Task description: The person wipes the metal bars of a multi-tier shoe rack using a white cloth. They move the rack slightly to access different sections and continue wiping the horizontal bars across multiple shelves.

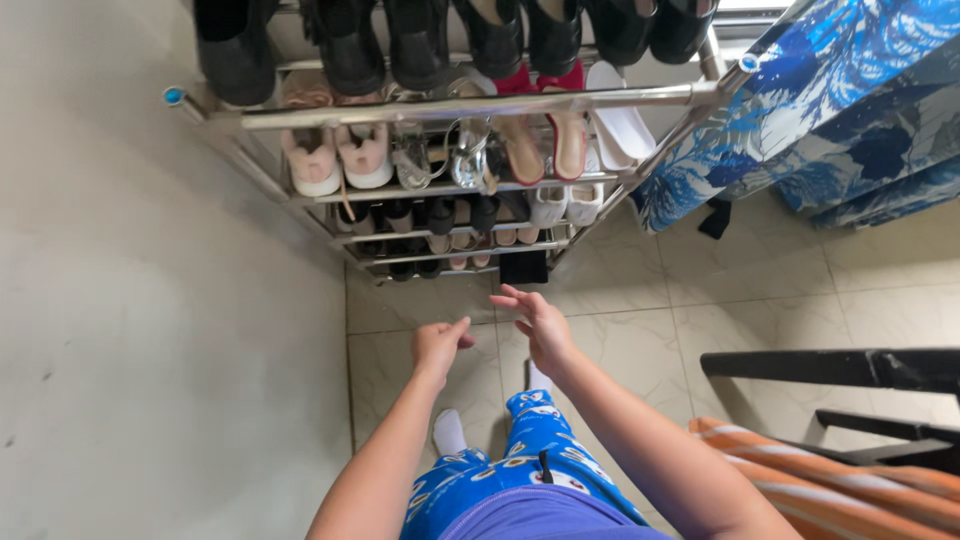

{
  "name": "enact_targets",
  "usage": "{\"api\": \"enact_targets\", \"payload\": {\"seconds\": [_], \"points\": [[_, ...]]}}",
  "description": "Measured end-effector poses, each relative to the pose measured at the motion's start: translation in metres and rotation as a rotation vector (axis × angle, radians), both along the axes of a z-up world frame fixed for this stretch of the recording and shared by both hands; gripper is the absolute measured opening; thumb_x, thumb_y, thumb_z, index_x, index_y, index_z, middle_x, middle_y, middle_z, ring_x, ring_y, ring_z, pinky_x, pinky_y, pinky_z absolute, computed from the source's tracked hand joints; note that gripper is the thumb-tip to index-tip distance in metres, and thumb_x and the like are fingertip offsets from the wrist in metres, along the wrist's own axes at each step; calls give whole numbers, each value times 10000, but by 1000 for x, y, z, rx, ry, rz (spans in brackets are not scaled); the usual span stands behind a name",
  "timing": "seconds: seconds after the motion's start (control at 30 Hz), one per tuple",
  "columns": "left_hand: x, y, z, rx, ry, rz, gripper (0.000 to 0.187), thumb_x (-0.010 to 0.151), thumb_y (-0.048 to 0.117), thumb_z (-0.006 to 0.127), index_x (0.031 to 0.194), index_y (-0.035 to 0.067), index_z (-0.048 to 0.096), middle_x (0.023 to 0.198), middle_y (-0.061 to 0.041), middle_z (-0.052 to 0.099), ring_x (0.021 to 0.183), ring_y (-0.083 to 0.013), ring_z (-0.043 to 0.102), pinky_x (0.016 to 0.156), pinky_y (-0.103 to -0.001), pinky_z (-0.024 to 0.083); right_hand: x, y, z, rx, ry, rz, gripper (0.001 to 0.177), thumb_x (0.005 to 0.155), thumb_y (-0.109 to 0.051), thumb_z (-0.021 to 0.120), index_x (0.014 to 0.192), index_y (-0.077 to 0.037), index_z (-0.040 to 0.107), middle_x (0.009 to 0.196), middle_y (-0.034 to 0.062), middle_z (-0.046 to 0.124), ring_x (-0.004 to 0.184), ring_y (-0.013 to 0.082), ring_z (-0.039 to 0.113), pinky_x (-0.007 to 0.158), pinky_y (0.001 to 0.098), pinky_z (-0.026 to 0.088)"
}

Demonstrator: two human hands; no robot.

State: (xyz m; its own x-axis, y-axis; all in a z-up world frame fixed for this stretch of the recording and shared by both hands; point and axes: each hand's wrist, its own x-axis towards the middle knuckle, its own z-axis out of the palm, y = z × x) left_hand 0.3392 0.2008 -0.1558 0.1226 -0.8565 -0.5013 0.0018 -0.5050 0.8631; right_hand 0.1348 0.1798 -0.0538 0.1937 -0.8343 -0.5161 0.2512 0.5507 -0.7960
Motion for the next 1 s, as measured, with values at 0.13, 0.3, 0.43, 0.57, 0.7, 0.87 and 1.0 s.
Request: {"api": "enact_targets", "payload": {"seconds": [0.13, 0.3, 0.43, 0.57, 0.7, 0.87, 1.0], "points": [[41, 20, 12, 12, -200, 55, 304, 807, 214, 742, 892, -69, 672, 769, -167, 746, 651, -218, 662, 620, -399, 519, 14, 33, -24, 28, 122, -76, 587, 940, -287, 496, 1511, -154, 495, 1543, 57, 563, 1402, 135, 434, 1128, 391, 267], [63, 26, 53, -205, -395, 24, 1051, 592, 195, 977, 1460, 32, 406, 1355, -255, 492, 1133, -304, 529, 896, -418, 501, 21, 43, -43, 116, 136, -184, 632, 869, -148, 625, 1492, -198, 535, 1528, -22, 514, 1350, 143, 501, 1062, 404, 356], [58, 7, 70, 146, -224, 75, 992, 695, 284, 813, 1546, 79, 345, 1525, -202, 422, 1259, -350, 606, 1036, -430, 514, 16, 24, -54, 141, 116, -147, 557, 892, -175, 634, 1447, -171, 584, 1383, 21, 609, 1224, 163, 545, 999, 401, 412], [55, -27, 47, 165, -321, 84, 957, 726, 301, 825, 1525, 42, 367, 1526, -237, 414, 1377, -362, 491, 1093, -425, 457, 11, -11, -67, 188, 93, -112, 490, 914, -179, 621, 1403, -145, 613, 1291, -11, 628, 1105, 177, 587, 919, 385, 467], [47, -61, 13, 161, -350, 137, 885, 748, 305, 831, 1478, 14, 424, 1482, -245, 468, 1369, -360, 487, 1085, -418, 448, 2, -49, -91, 220, 68, -43, 416, 952, -171, 613, 1362, -112, 640, 1193, 36, 655, 980, 173, 617, 844, 381, 505], [34, -106, -67, 128, -244, 225, 715, 756, 269, 802, 1369, 1, 551, 1303, -211, 643, 1202, -326, 632, 976, -404, 513, -5, -100, -148, 231, 127, 1, 368, 943, -176, 585, 1302, -115, 642, 1160, 43, 721, 946, 171, 649, 832, 383, 513], [27, -147, -143, 102, -155, 276, 419, 765, 244, 765, 1114, 12, 749, 1066, -147, 785, 1013, -301, 747, 864, -400, 562, -4, -137, -209, 215, 147, 35, 364, 950, -198, 579, 1297, -122, 660, 1166, 48, 725, 963, 169, 655, 853, 380, 497]]}}
